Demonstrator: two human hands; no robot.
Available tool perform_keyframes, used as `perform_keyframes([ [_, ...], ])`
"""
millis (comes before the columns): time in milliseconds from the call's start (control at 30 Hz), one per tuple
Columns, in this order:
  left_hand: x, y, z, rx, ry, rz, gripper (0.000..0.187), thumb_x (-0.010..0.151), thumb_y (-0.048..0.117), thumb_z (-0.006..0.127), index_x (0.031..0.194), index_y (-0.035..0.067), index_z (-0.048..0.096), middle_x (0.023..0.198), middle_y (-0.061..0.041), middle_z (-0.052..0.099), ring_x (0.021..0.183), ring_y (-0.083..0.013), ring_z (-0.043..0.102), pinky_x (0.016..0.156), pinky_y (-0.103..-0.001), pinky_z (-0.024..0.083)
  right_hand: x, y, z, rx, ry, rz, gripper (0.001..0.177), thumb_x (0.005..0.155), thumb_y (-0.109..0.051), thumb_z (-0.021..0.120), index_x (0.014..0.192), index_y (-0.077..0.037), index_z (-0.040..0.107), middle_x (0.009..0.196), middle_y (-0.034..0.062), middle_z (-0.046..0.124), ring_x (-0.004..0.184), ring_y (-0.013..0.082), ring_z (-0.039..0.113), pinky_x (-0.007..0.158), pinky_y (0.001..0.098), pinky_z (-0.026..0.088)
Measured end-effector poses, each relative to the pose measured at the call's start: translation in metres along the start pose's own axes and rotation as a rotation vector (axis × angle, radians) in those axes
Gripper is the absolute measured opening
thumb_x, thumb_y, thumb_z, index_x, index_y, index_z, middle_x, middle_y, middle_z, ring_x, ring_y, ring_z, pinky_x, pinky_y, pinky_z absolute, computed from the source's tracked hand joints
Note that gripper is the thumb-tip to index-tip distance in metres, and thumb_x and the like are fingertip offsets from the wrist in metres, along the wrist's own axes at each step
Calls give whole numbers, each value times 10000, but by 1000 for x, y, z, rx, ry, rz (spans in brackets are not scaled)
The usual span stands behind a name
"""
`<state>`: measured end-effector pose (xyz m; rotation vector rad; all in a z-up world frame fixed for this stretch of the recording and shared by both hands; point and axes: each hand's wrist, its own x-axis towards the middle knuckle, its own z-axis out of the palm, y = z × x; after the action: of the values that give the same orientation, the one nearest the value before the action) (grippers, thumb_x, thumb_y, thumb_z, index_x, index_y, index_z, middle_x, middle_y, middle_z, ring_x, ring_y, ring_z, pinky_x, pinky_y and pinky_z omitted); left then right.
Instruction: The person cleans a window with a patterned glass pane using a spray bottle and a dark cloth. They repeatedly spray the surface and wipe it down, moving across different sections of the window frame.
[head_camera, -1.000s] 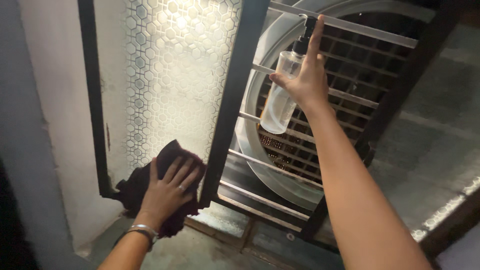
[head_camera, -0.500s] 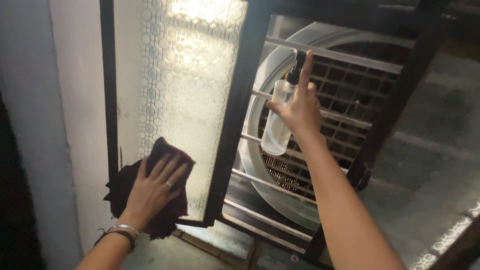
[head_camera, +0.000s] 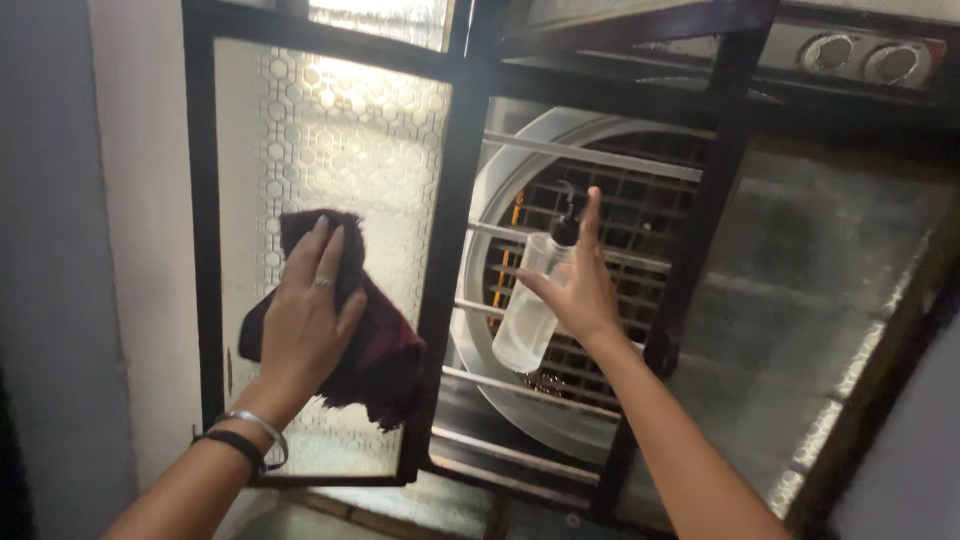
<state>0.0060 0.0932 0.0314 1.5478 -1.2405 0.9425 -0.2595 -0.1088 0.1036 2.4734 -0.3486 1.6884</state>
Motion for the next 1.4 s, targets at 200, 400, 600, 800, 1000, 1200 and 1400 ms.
perform_keyframes([
  [200,6,56,-18,-173,-72,73,790,863,261,693,1553,90,345,1612,-129,364,1400,-352,454,1063,-447,483,-47,-21,-53,-19,-121,435,1428,601,-427,971,1643,-336,-2,1262,234,608,1038,343,702,956,446,543],
  [400,25,119,-4,-317,-41,168,773,857,251,694,1537,85,365,1595,-136,389,1423,-368,426,1074,-474,453,-67,-40,-118,68,-24,412,1286,629,-302,892,1662,-268,128,946,132,685,870,199,676,885,419,568],
  [600,43,169,13,-358,-15,380,763,838,281,696,1518,84,412,1580,-146,406,1440,-372,397,1150,-465,379,-62,-30,-189,84,-96,452,1284,615,-281,866,1645,-258,99,1038,77,752,901,204,753,985,429,540],
  [800,69,206,33,-443,7,437,741,856,301,690,1518,98,424,1586,-135,414,1446,-351,398,1152,-453,372,-62,-22,-239,-185,-91,553,1339,630,-353,900,1686,-306,78,1094,152,785,1099,268,731,1083,499,437],
  [1000,94,241,47,-532,69,445,757,843,286,700,1520,93,422,1582,-135,421,1440,-343,403,1153,-452,368,-50,-22,-269,-311,-93,586,1339,633,-360,909,1682,-323,77,1182,151,721,1088,283,728,1020,473,532],
  [1200,111,265,51,-545,80,504,775,801,303,727,1498,106,450,1543,-134,458,1413,-340,419,1125,-463,374,-20,-11,-268,-322,-84,688,1320,605,-381,891,1668,-362,108,1232,163,716,1074,301,773,986,443,597],
  [1400,138,275,49,-456,78,585,766,807,334,716,1491,106,455,1509,-147,481,1367,-332,453,1080,-452,399,23,19,-253,-514,-121,428,1303,586,-336,923,1618,-293,128,1581,218,440,1320,427,508,1069,473,420],
])
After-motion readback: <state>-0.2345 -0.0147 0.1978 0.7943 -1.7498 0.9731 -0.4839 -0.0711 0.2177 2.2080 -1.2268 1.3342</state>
